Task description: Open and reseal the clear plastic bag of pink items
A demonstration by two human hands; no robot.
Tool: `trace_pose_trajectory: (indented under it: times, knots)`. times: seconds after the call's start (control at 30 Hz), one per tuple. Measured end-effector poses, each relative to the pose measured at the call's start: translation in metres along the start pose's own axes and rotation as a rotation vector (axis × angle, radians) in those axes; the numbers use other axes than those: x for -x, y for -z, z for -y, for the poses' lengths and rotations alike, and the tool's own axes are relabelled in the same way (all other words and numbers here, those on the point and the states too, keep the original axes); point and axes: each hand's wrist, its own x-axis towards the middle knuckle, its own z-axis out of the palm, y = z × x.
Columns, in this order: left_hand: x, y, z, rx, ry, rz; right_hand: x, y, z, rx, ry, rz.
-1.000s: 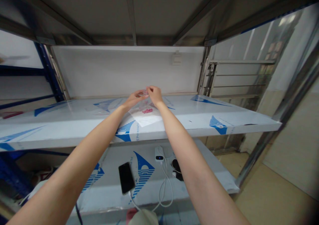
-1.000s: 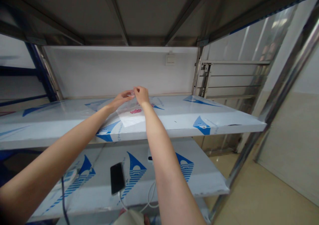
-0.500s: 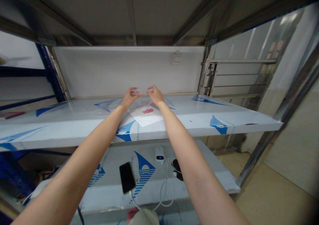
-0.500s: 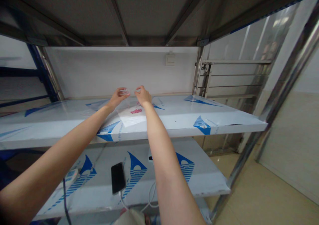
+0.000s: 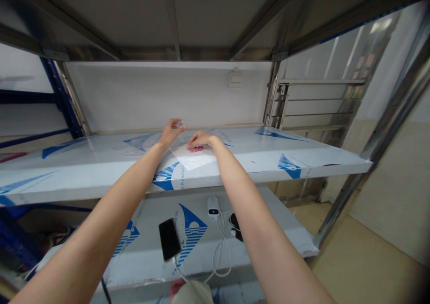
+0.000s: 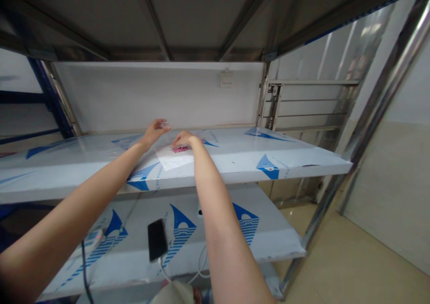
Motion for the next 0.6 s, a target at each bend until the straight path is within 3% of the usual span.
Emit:
trace_pose_trajectory:
  times: [0.1,0.2,0.4,0.47,0.6]
  knots:
    - [-0.002,0.002,0.001,-0.030,0.003,-0.053,0.001,0.002,0.001,-0.002,0.010,-0.030]
    - [-0.003,0.002,0.000,-0.039,0.012,-0.107,0.002,0.003,0.002,0.071,-0.005,0.038]
    - [-0.001,0.001,-0.005,-0.012,0.039,-0.094,-0.002,-0.001,0.000,0.090,-0.044,0.067]
    - [0.001,0.002,-0.007,-0.014,0.044,-0.080,-0.006,-0.002,-0.002,-0.029,0.002,-0.033]
    - [0.006,-0.001,-0.013,-0.040,0.033,-0.004,-0.014,0.000,-0.004,-0.380,0.175,-0.371]
